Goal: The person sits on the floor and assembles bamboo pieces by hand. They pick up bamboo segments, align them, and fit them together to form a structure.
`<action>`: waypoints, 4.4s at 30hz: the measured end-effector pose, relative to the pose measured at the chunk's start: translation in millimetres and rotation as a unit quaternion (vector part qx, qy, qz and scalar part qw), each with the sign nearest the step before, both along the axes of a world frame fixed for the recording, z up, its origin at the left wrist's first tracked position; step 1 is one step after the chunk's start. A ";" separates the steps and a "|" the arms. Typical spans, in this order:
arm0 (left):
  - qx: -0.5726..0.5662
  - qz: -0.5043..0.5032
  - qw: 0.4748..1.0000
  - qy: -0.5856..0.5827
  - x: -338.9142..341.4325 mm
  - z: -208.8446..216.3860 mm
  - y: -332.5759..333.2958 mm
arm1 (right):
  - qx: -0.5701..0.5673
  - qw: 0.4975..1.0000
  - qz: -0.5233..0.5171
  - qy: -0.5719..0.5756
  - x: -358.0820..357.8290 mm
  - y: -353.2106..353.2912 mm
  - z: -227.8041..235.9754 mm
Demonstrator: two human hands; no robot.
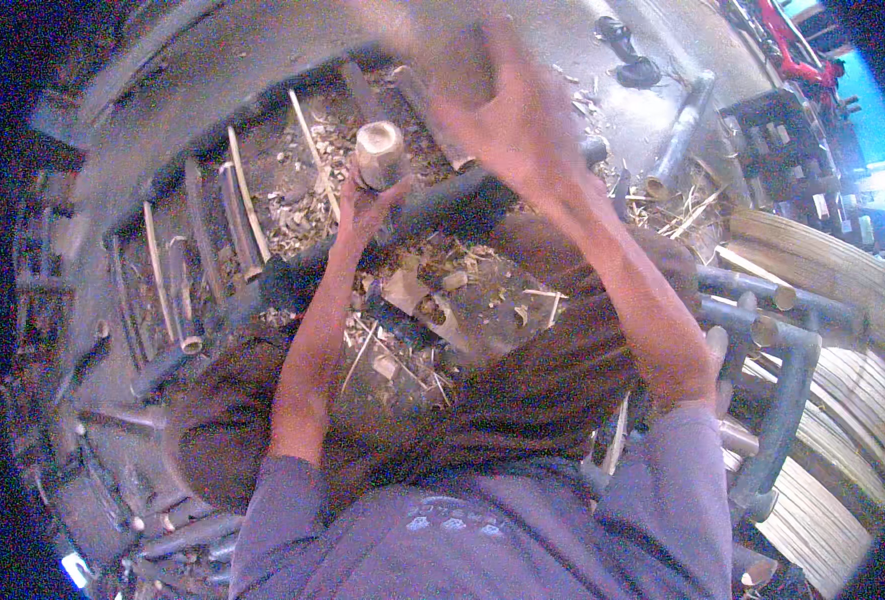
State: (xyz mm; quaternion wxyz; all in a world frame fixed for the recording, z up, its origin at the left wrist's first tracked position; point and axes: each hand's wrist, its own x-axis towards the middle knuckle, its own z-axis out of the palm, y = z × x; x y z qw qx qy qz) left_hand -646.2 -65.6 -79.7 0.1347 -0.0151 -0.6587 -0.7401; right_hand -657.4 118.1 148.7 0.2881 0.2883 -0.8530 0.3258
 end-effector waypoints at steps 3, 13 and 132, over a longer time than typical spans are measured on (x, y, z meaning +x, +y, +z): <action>0.019 0.004 1.000 0.022 0.3 0.5 5.3 | -0.047 0.996 -0.003 -0.070 4.0 -1.5 -7.6; -0.177 0.054 0.981 -0.055 13.4 24.3 0.3 | -0.081 0.996 0.007 -0.032 7.9 -8.5 3.0; -0.062 0.146 0.987 -0.028 10.1 23.8 -52.4 | -0.134 0.907 -0.055 -0.395 37.6 -40.4 -263.0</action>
